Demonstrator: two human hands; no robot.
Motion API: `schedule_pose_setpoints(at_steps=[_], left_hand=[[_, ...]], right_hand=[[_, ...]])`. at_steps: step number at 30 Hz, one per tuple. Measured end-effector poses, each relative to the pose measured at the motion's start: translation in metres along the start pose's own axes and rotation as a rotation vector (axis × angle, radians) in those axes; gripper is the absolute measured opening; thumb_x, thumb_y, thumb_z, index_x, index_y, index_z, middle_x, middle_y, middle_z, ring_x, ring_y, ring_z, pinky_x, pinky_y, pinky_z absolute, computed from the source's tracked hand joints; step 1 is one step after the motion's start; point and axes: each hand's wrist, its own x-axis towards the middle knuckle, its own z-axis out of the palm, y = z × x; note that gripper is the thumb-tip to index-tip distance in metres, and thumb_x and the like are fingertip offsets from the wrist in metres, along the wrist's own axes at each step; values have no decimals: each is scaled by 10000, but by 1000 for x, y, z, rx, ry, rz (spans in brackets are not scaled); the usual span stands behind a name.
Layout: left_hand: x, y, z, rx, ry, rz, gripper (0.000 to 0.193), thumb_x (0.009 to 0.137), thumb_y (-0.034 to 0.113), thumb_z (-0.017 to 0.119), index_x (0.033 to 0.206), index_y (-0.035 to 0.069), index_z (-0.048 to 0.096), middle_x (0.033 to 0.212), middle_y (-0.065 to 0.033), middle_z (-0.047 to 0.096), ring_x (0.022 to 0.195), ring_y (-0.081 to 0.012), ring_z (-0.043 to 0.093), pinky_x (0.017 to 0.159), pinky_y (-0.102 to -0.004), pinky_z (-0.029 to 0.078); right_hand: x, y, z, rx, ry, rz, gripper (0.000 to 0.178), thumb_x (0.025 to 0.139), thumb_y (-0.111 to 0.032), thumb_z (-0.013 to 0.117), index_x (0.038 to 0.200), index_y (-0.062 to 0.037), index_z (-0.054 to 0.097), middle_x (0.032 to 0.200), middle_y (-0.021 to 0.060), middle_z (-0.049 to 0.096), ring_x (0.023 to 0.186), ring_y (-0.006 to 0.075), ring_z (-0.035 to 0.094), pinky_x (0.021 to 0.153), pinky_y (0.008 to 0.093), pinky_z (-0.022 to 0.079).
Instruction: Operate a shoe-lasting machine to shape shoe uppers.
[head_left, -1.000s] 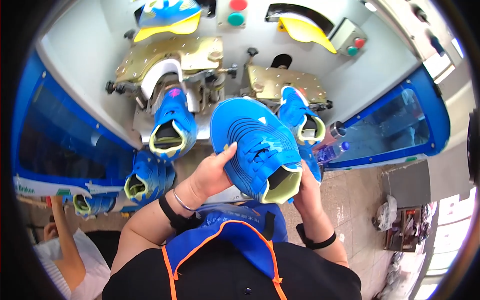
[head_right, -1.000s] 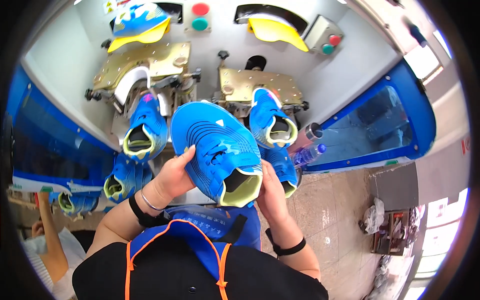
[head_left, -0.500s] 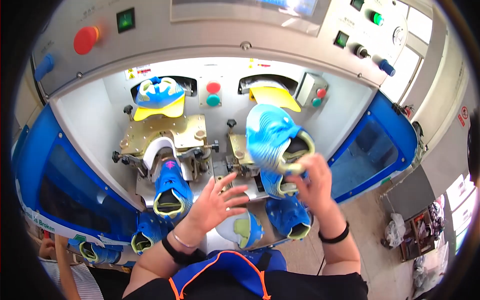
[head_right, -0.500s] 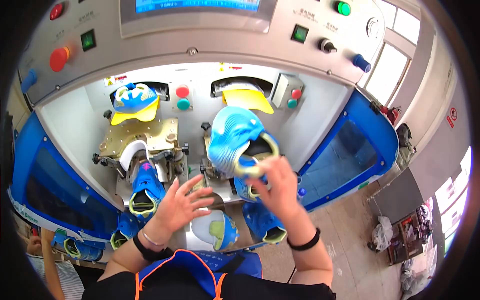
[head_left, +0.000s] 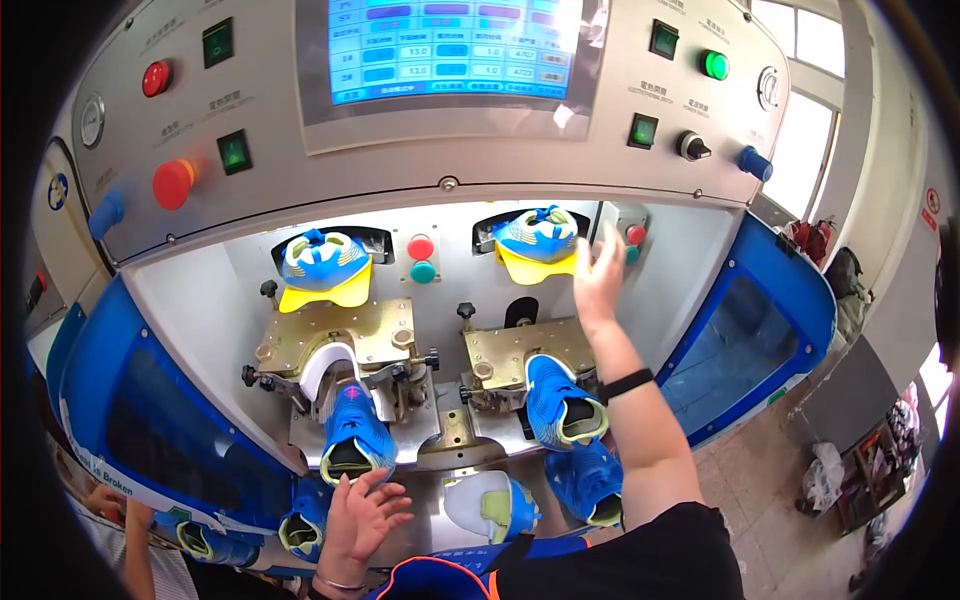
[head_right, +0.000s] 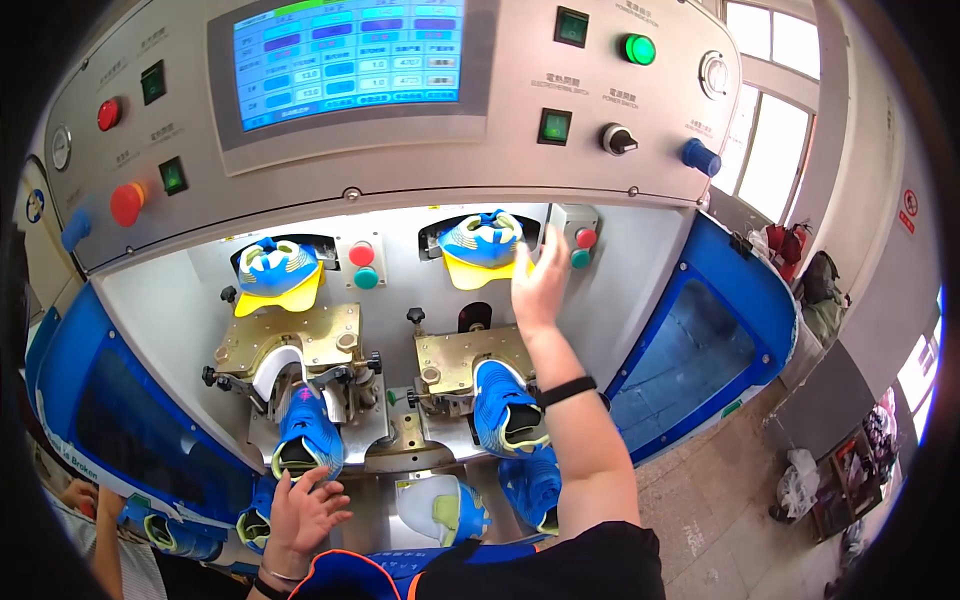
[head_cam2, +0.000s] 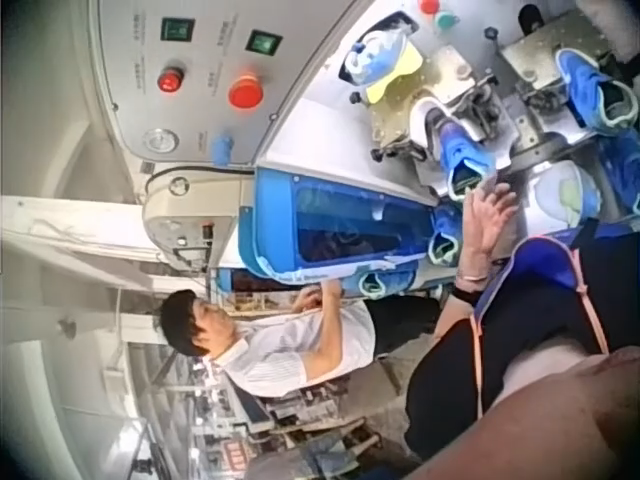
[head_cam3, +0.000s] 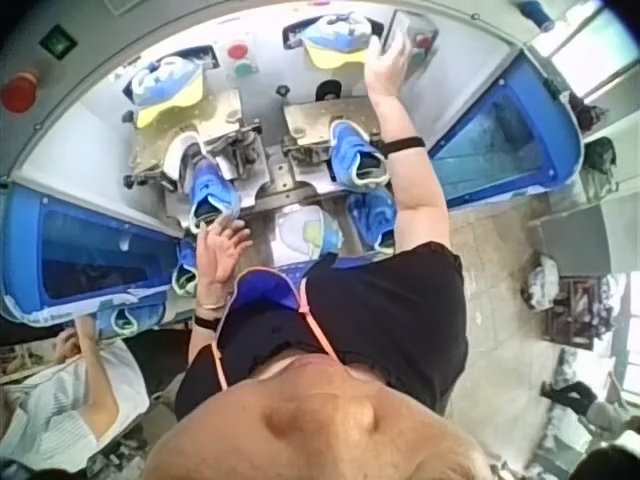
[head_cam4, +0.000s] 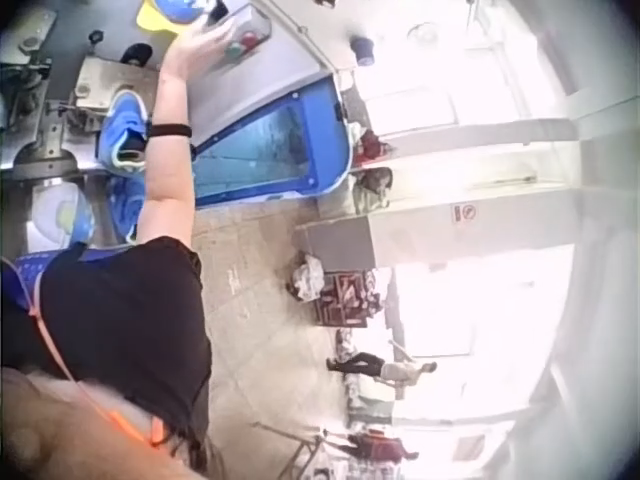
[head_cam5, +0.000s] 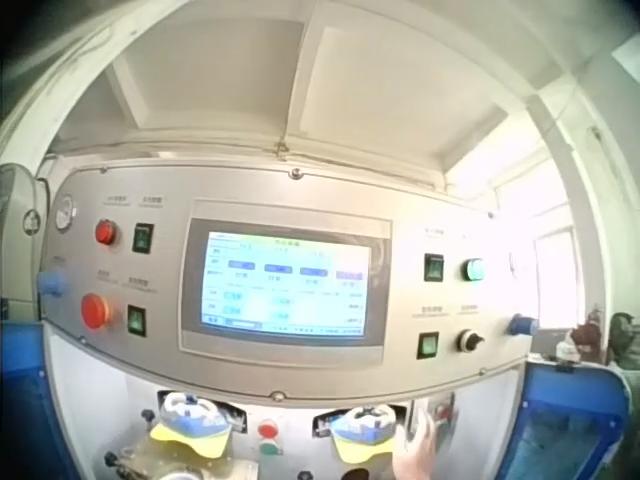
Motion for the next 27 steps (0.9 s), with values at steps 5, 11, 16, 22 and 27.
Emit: schedule_pose_setpoints(at_steps=[5, 11, 16, 22, 27], left_hand=[[-4, -6, 0, 64, 102, -5, 573, 1014, 512, 332, 1295, 32, 472, 1140, -218, 599, 1048, -383, 608, 888, -529, 512], [4, -21, 11, 164, -29, -63, 551, 1020, 491, 335, 1309, 49, 489, 1150, -178, 613, 1080, -339, 606, 923, -468, 500], [10, -29, 11, 264, -6, -83, 470, 1029, 420, 347, 1247, 40, 518, 1098, -168, 615, 997, -295, 635, 850, -416, 531], [51, -60, -10, 886, 36, -351, 313, 1007, 280, 523, 964, -5, 644, 900, -97, 697, 846, -171, 679, 784, -291, 543], [98, -144, -34, 1202, -198, -373, 319, 944, 289, 653, 971, -29, 659, 914, -96, 702, 802, -134, 655, 756, -261, 520]], right_hand=[[-20, 67, -1, -15, -127, 347, 724, 882, -36, 538, 1498, 79, 175, 1582, 294, 109, 1476, 406, 134, 1208, 402, 170], [-11, 91, -23, 206, -292, 371, 770, 829, -30, 548, 1525, -2, 219, 1583, 242, 205, 1461, 353, 247, 1162, 366, 272], [-61, 39, -135, 488, -250, 260, 177, 975, -95, 540, 1087, -5, 644, 946, 42, 684, 793, 93, 605, 740, 226, 456], [-214, -21, -250, 241, -471, 129, 279, 865, 8, 550, 625, -19, 410, 574, 115, 375, 476, 257, 403, 472, 356, 305], [-289, -11, -302, -55, -588, 282, 224, 804, -17, 649, 645, -47, 493, 582, 94, 450, 482, 263, 472, 461, 349, 353]])
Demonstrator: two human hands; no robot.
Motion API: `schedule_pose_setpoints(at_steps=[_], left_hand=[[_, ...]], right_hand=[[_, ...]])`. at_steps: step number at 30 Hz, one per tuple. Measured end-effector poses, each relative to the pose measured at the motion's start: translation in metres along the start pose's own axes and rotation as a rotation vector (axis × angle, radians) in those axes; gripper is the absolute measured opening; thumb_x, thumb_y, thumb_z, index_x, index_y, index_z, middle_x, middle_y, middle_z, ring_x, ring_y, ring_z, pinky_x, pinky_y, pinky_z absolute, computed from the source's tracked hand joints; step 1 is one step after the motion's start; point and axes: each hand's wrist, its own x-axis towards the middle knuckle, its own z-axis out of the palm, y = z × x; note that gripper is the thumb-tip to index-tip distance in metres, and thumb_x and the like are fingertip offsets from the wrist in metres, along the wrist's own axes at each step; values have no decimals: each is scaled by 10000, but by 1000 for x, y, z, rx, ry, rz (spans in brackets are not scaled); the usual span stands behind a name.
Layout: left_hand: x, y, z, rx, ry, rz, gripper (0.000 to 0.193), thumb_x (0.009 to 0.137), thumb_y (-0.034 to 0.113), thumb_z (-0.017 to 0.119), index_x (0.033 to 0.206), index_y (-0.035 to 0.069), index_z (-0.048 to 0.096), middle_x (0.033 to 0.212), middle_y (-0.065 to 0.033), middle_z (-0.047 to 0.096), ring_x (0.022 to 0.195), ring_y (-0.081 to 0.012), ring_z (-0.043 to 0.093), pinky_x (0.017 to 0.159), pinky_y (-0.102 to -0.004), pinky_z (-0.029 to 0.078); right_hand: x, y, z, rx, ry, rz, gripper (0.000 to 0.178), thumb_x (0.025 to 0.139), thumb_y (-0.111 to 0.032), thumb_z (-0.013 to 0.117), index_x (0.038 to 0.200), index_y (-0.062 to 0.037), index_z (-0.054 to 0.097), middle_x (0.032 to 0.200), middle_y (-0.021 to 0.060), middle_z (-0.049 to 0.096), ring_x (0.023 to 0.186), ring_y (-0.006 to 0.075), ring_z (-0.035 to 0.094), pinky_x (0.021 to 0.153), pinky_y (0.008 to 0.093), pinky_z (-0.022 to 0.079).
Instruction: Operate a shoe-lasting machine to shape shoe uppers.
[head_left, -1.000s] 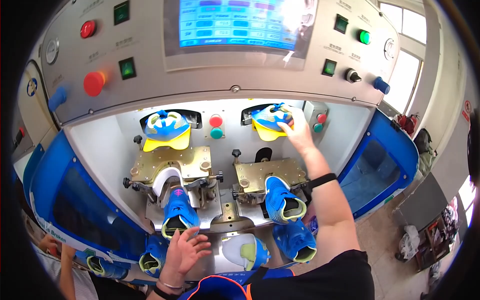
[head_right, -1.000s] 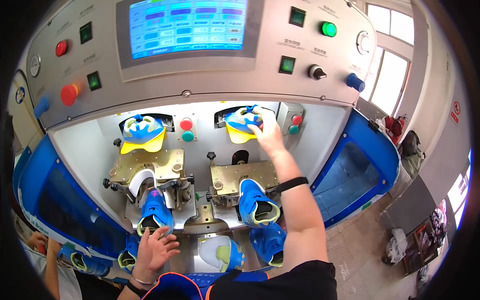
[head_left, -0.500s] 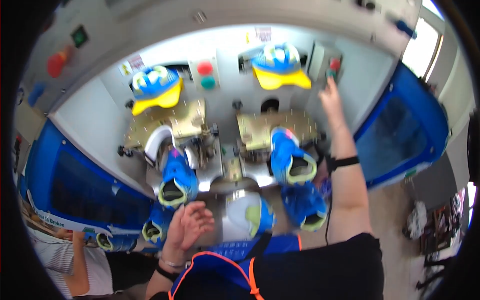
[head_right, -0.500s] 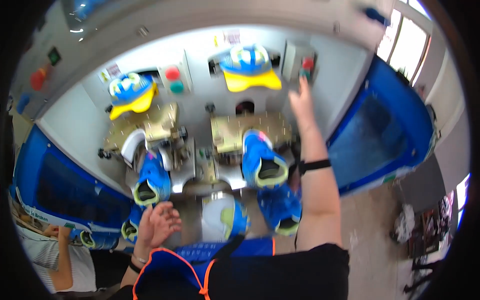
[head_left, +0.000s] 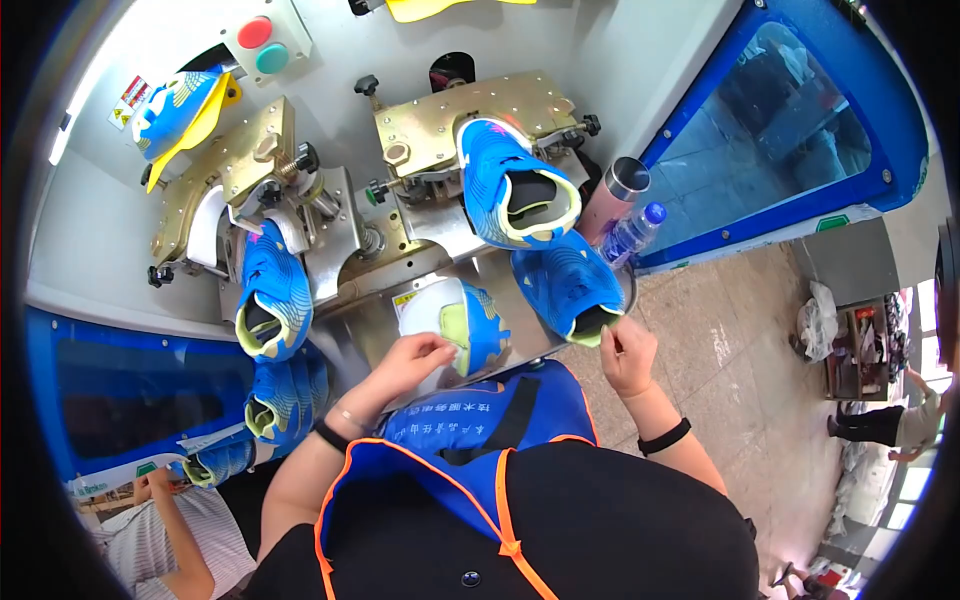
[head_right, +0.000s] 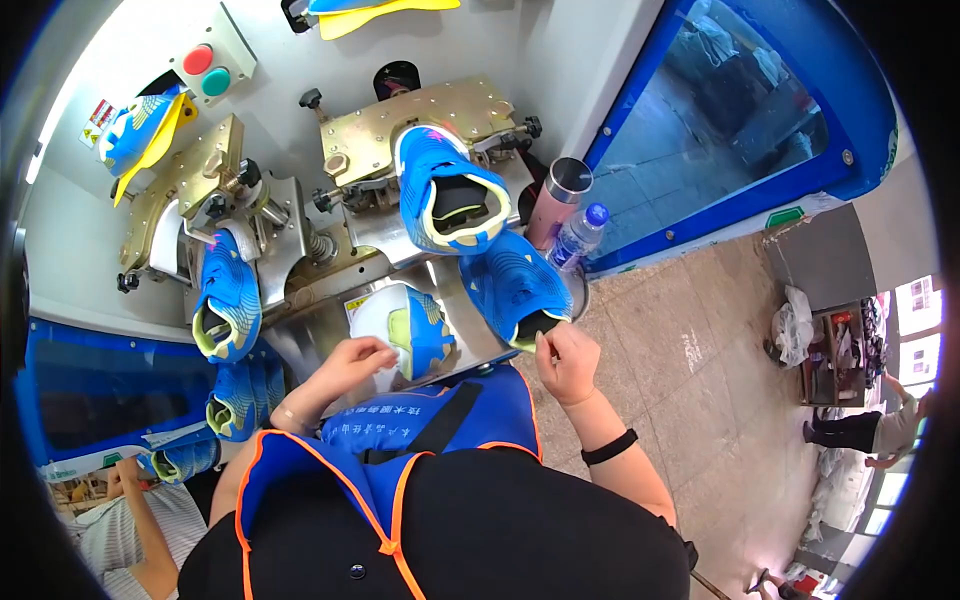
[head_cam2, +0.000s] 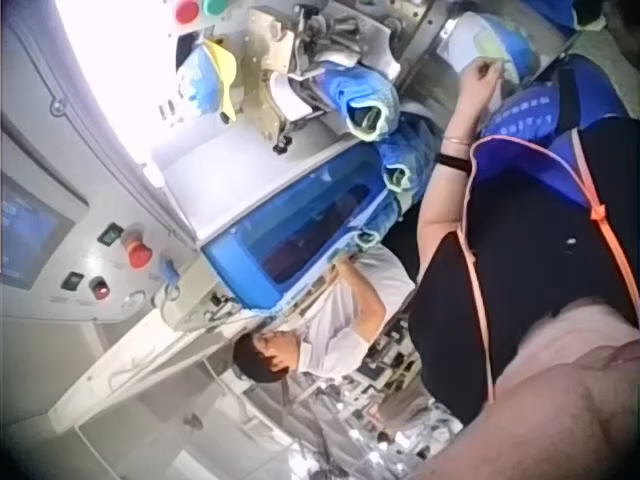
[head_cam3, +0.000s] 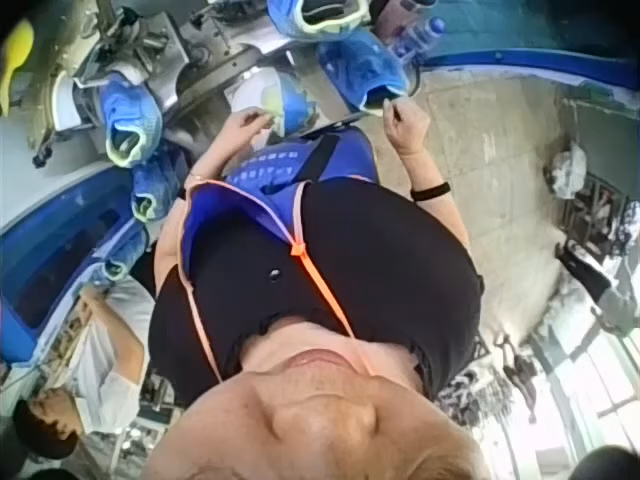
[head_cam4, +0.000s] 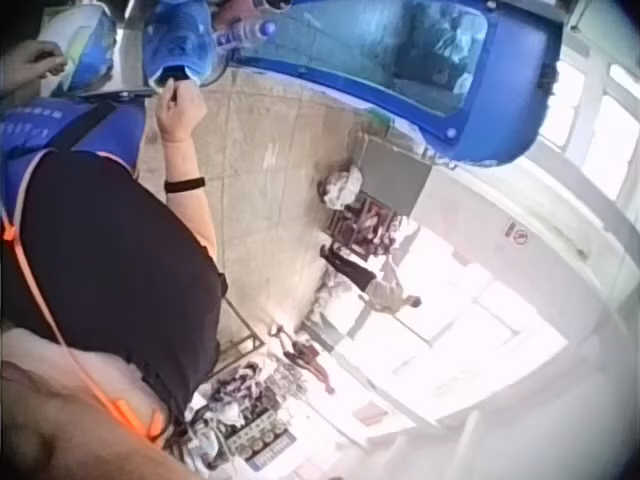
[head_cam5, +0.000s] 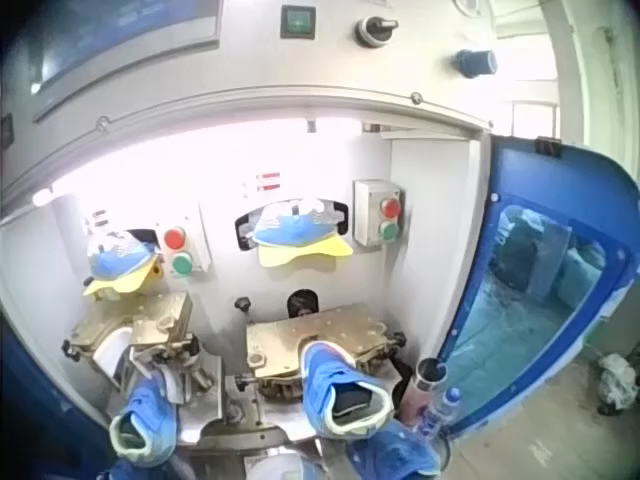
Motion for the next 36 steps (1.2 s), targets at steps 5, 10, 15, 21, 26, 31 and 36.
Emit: schedule_pose_setpoints(at_steps=[5, 10, 15, 21, 26, 31, 36], left_hand=[[72, -3, 42, 489, 133, -73, 294, 897, 249, 704, 1030, -6, 643, 917, -84, 703, 737, -153, 661, 647, -306, 538], [57, 14, 26, -244, 40, -203, 388, 893, 214, 703, 1210, 61, 540, 992, -39, 700, 883, -166, 684, 757, -352, 564], [-35, 1, -11, -966, -74, 56, 410, 910, 121, 636, 1305, 74, 538, 1268, -115, 617, 1121, -250, 624, 950, -428, 513], [-106, -38, -18, -1196, 28, 223, 523, 854, 129, 691, 1333, 14, 518, 1268, -162, 607, 1120, -296, 626, 999, -442, 500], [-125, -67, -18, -1176, 228, 164, 494, 855, 50, 641, 1329, 1, 510, 1244, -165, 614, 1094, -292, 635, 988, -440, 506], [-142, -92, -13, -1208, 254, 121, 241, 827, 42, 544, 1043, -50, 597, 907, -158, 635, 963, -355, 653, 913, -476, 530], [-145, -102, -9, -1295, 337, -30, 371, 818, -37, 490, 1180, -27, 567, 1073, -160, 642, 1059, -326, 645, 961, -545, 506]], right_hand=[[-24, 0, 1, 4, -188, -131, 192, 772, -50, 676, 651, -75, 530, 592, 84, 497, 512, 270, 533, 477, 365, 412], [-32, -21, 36, 172, -307, -105, 177, 833, -104, 679, 712, -58, 559, 640, 74, 536, 535, 232, 556, 504, 351, 424], [-24, -36, 88, 803, -629, 944, 542, 973, -454, 526, 1298, -22, 481, 1231, 139, 588, 1024, 198, 616, 786, 340, 510], [25, -75, 146, 1538, -1007, 1332, 921, 947, -709, 332, 1539, -28, 148, 1497, 225, 368, 1293, 304, 494, 1076, 500, 372], [58, -104, 174, 1356, -1032, 747, 602, 974, -301, 610, 1448, -13, 375, 1262, 115, 608, 1058, 171, 644, 856, 345, 559], [45, -110, 208, 1218, -1075, 953, 336, 994, -209, 576, 1266, -13, 543, 1065, 64, 662, 866, 126, 661, 746, 292, 582], [15, -94, 261, 1220, -731, 1148, 350, 1027, -234, 509, 1302, -19, 479, 1170, 107, 615, 873, 186, 655, 812, 338, 573]])
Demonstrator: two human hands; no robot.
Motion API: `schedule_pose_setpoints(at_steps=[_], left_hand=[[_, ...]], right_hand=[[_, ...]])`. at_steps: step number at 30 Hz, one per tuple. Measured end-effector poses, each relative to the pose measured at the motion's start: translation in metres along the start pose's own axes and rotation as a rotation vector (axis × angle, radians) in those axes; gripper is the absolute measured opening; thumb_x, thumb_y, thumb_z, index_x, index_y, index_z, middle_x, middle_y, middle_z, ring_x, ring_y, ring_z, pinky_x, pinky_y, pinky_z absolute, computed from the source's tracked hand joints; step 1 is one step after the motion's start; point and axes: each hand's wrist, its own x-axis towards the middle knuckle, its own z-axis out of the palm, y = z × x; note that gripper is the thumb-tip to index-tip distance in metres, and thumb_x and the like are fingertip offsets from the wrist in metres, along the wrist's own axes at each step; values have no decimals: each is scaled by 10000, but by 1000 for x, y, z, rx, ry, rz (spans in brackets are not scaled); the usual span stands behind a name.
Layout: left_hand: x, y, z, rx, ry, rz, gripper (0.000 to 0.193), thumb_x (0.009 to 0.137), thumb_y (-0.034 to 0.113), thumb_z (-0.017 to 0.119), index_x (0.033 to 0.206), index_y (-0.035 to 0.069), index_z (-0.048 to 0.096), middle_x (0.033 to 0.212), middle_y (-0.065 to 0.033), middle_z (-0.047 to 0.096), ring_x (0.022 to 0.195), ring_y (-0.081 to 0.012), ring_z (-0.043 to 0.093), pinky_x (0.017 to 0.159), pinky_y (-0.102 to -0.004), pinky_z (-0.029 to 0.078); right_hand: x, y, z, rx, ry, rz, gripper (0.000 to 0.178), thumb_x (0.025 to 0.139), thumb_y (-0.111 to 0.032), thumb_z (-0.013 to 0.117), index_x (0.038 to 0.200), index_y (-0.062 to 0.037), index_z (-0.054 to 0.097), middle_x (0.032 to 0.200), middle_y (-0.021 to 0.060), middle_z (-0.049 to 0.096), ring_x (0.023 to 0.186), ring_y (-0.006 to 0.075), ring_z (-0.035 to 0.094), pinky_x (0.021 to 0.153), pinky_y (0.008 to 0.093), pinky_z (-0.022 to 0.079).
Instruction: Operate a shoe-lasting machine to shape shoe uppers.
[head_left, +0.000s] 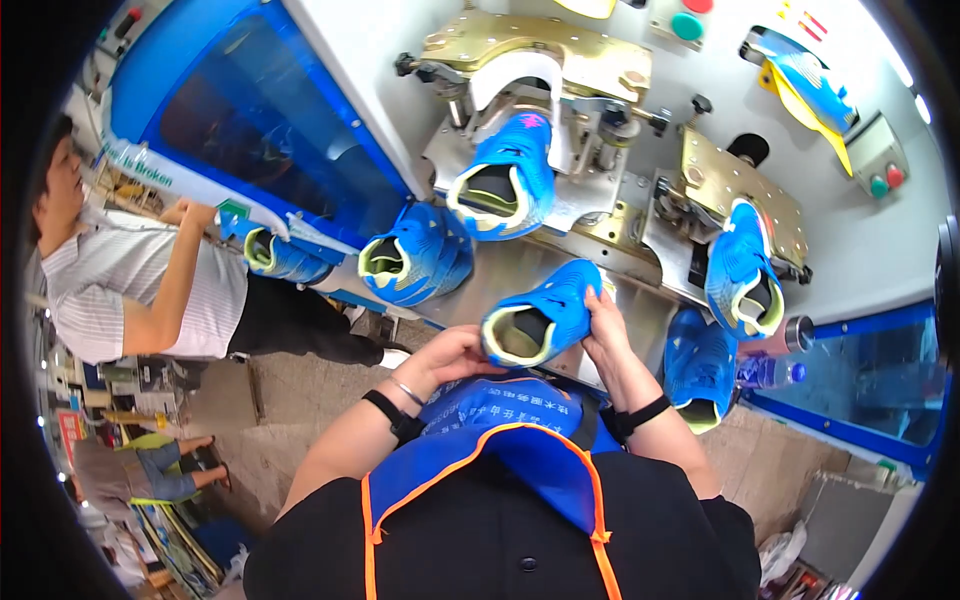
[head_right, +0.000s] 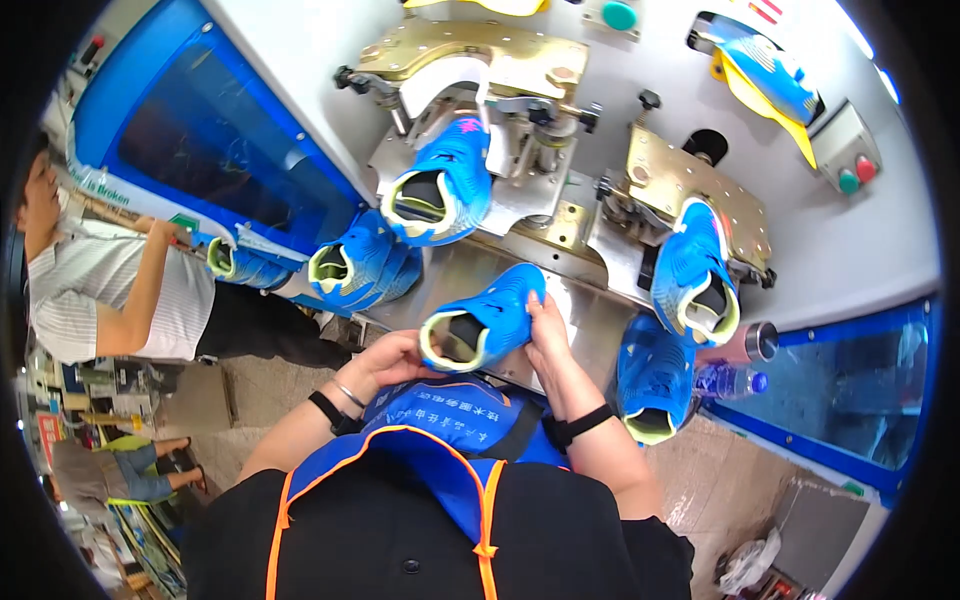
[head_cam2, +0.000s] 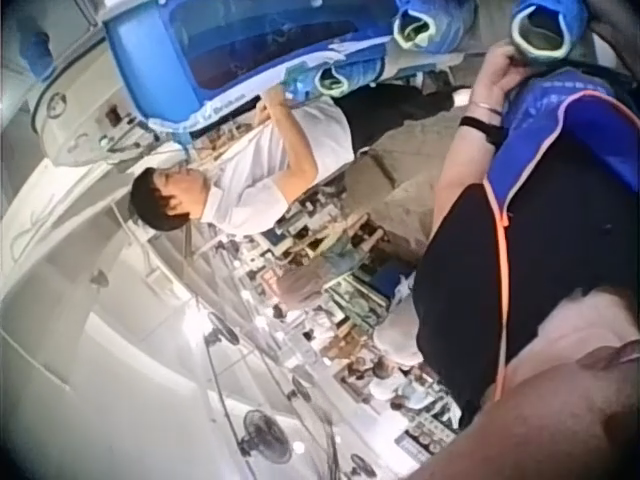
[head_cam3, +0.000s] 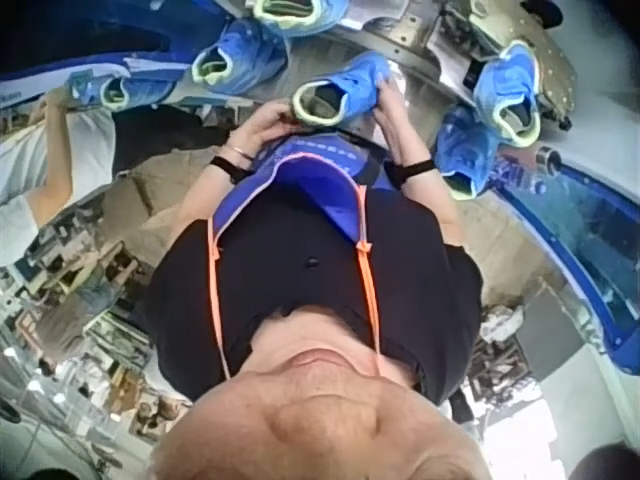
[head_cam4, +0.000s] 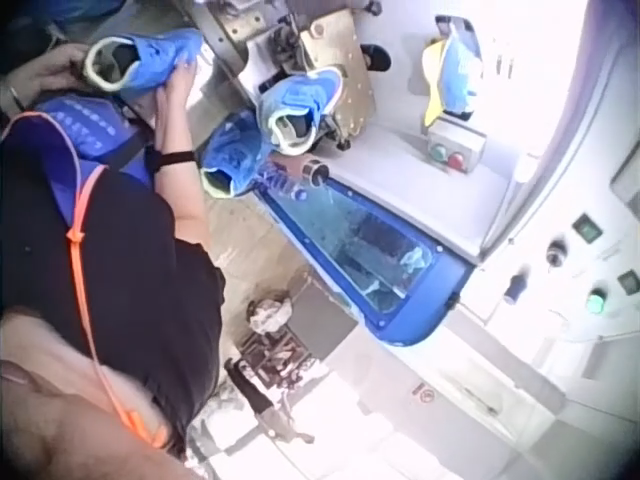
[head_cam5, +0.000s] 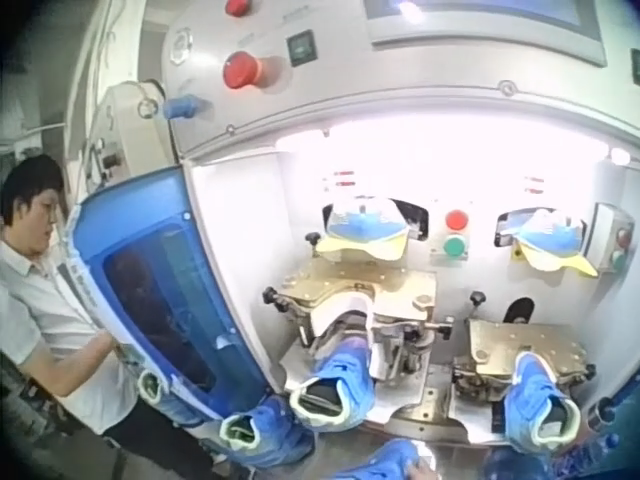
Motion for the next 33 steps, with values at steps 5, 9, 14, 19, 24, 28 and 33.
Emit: schedule_pose_setpoints(at_steps=[5, 9, 14, 19, 24, 28, 33], left_hand=[[20, 3, 4, 101, 34, -44, 391, 908, 4, 486, 1295, -55, 484, 1210, -197, 609, 1115, -307, 626, 981, -389, 513], [1, 10, 15, 518, 257, 28, 397, 946, 168, 572, 1300, -7, 522, 1168, -152, 640, 1042, -261, 651, 895, -332, 525], [-60, 42, 31, 1289, 688, 1220, 45, 808, 36, 674, 842, 39, 645, 918, -109, 642, 876, -250, 637, 772, -335, 496], [-84, 85, 40, 1172, 756, 1400, 93, 789, -12, 657, 829, 18, 579, 860, -108, 594, 813, -262, 588, 767, -344, 470], [-66, 100, 47, 1133, 576, 1318, 84, 828, -3, 651, 882, 4, 585, 893, -98, 593, 841, -200, 600, 764, -307, 488], [-50, 99, 48, 934, 381, 1122, 207, 889, 40, 649, 1067, 8, 547, 1011, -61, 586, 944, -121, 599, 770, -264, 537], [-42, 111, 42, 623, 224, 833, 254, 986, 198, 552, 1179, 47, 486, 1098, -96, 580, 979, -166, 620, 809, -305, 535]], right_hand=[[59, 12, -27, -884, 208, -410, 386, 948, -300, 641, 1196, -23, 537, 1004, 153, 680, 899, 280, 662, 813, 385, 521], [56, -12, -33, -1248, 306, -588, 568, 880, -286, 703, 1306, 5, 467, 1072, 227, 635, 991, 384, 615, 894, 439, 478], [-24, -28, 17, -1478, 206, -1133, 485, 853, -109, 680, 1289, 12, 507, 1213, 232, 532, 1123, 393, 525, 967, 446, 436], [-72, -41, 112, -1289, -267, -1399, 439, 754, 10, 724, 1173, -77, 624, 1184, 152, 620, 1034, 328, 644, 845, 381, 548], [-47, -39, 181, -1707, -167, -1265, 511, 807, -265, 743, 1242, -91, 539, 1072, 101, 610, 831, 251, 673, 684, 356, 554], [-48, -26, 196, -1796, 36, -1064, 378, 815, -318, 739, 1037, -78, 549, 919, 114, 592, 701, 287, 655, 575, 378, 516], [-70, -57, 185, -1524, 145, -1106, 403, 783, -355, 792, 968, -70, 575, 716, 122, 620, 610, 313, 627, 567, 403, 489]])
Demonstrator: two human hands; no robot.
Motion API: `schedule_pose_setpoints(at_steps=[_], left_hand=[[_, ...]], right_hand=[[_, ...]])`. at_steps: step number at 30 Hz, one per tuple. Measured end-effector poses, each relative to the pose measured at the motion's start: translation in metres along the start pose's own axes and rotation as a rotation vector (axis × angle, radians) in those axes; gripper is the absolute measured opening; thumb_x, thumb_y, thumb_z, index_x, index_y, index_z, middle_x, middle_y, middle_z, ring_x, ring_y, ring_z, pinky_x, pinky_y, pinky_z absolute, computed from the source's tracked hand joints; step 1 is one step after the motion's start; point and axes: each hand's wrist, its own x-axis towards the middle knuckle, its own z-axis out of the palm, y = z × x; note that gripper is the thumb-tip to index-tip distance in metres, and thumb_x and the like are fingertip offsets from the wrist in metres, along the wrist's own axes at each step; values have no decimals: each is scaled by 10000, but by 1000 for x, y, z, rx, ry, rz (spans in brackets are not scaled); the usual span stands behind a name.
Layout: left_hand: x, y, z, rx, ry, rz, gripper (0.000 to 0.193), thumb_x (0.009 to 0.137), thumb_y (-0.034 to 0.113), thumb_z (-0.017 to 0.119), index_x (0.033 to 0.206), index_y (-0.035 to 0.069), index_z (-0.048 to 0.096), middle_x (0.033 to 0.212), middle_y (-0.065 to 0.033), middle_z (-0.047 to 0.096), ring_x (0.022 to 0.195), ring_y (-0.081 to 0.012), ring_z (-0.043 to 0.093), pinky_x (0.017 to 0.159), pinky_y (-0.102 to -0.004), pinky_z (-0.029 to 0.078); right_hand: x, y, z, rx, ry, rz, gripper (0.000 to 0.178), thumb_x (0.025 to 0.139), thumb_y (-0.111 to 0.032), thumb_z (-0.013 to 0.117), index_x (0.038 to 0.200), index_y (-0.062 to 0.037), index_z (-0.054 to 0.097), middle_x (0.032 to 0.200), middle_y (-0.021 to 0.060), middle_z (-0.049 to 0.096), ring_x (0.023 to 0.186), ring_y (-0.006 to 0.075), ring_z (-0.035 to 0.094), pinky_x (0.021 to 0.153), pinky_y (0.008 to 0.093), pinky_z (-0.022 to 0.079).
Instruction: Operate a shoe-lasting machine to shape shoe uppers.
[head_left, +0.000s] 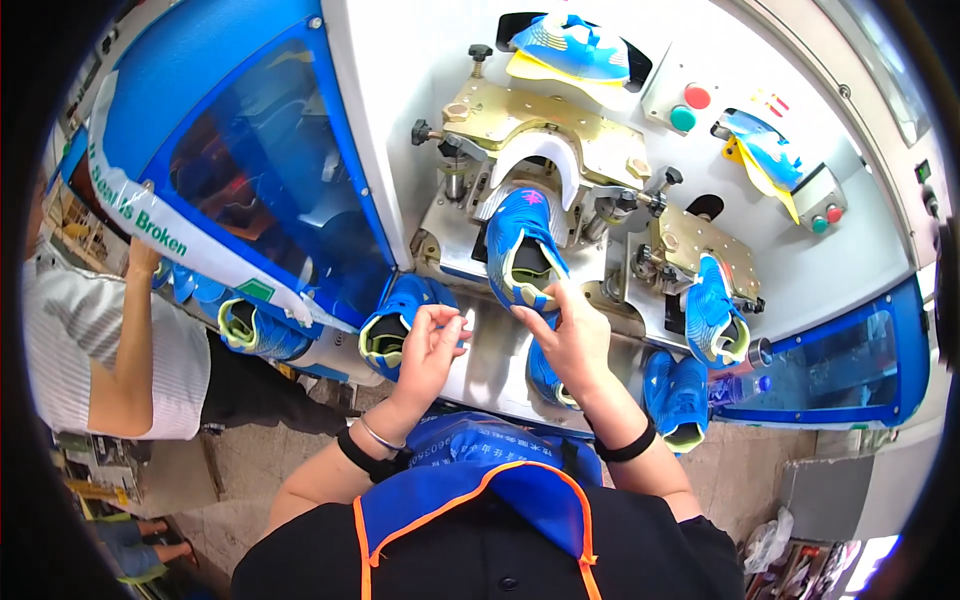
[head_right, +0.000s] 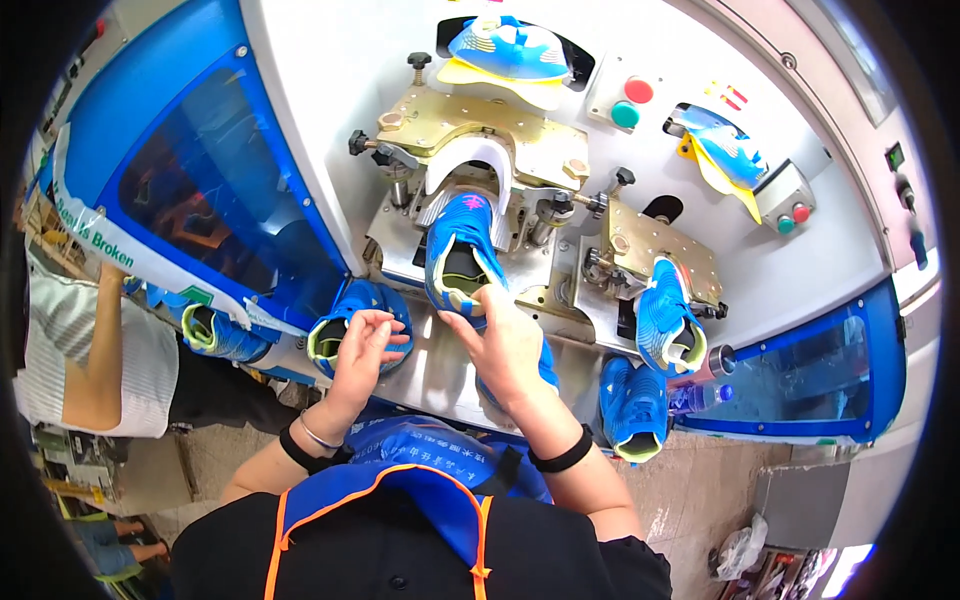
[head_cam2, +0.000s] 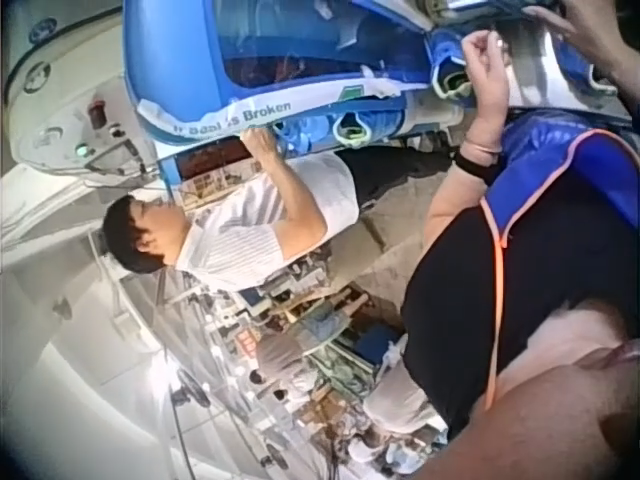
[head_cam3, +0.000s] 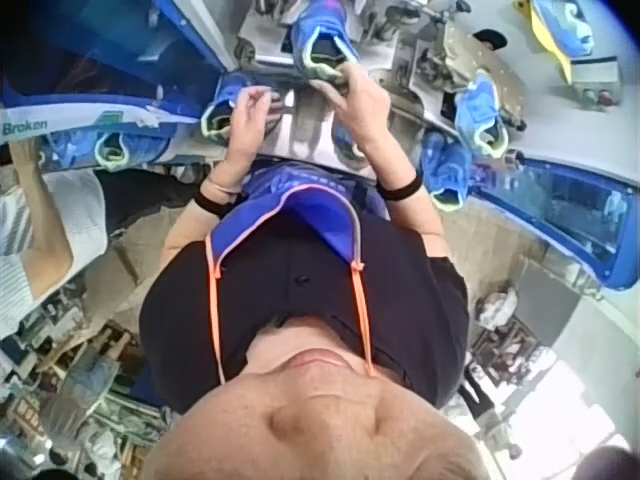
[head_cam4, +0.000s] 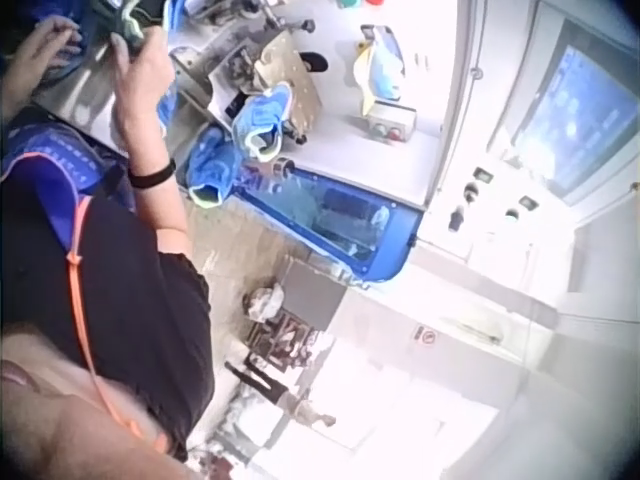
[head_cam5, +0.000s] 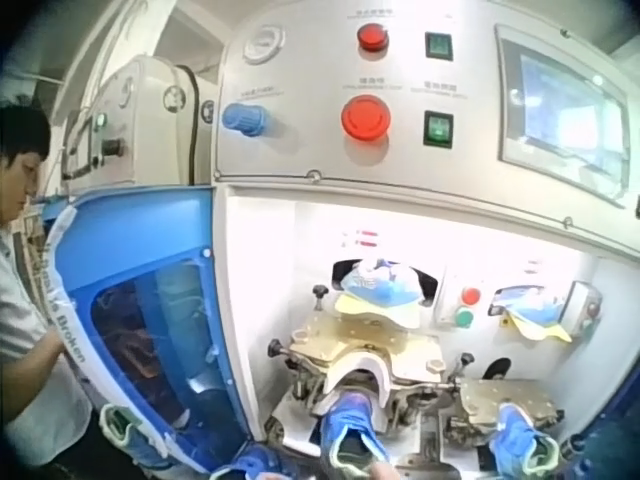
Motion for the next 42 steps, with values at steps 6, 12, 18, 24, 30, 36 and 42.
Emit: schedule_pose_setpoints(at_steps=[6, 12, 18, 24, 30, 36, 42], left_hand=[[40, -7, 9, -371, -47, -293, 382, 1006, 388, 537, 1192, 55, 507, 1070, -104, 630, 948, -194, 646, 775, -327, 541], [57, 39, 30, -303, -135, -337, 520, 903, 423, 680, 1161, 15, 484, 1047, -100, 623, 854, -151, 640, 711, -337, 567], [15, 88, 40, -618, -547, -157, 762, 941, 476, 610, 1461, 5, 314, 1400, -133, 484, 1285, -225, 491, 1094, -407, 386], [26, 52, 78, -706, -599, -262, 367, 908, 11, 659, 1261, 55, 570, 1172, -69, 652, 1080, -152, 609, 974, -334, 483], [23, 13, 148, -651, -805, -525, 137, 970, 149, 621, 1095, 104, 656, 985, -14, 684, 924, -98, 638, 806, -270, 523], [28, -30, 195, -147, -745, -815, 326, 988, 308, 574, 1214, 72, 580, 1197, -103, 634, 1092, -234, 621, 871, -362, 510], [21, -48, 234, -79, -850, -836, 274, 983, 285, 580, 1167, 82, 572, 1162, -96, 645, 1087, -230, 627, 846, -353, 508]], right_hand=[[-4, -16, 29, -9, -56, -63, 373, 808, -294, 763, 1013, -70, 546, 829, 158, 634, 727, 354, 645, 637, 427, 506], [14, -32, -22, 141, -59, 63, 326, 831, -302, 752, 911, -60, 549, 746, 143, 610, 636, 341, 638, 562, 397, 497], [-43, -23, -99, 105, -75, -349, 514, 582, -351, 922, 799, -52, 565, 781, 91, 609, 660, 254, 639, 546, 322, 503], [-133, 55, -91, -90, -16, -259, 383, 587, -276, 878, 835, -96, 648, 1029, 85, 644, 876, 293, 646, 673, 367, 550], [-223, 86, -108, -210, 36, -11, 379, 593, -277, 869, 867, -129, 654, 1063, 88, 637, 891, 299, 644, 710, 364, 551], [-290, 81, -156, -245, 167, 249, 410, 600, -346, 886, 806, -136, 600, 886, 54, 584, 775, 259, 615, 638, 358, 511], [-271, 145, -210, -345, 87, 512, 439, 651, -352, 860, 858, -85, 581, 930, 81, 556, 776, 271, 621, 627, 373, 511]])
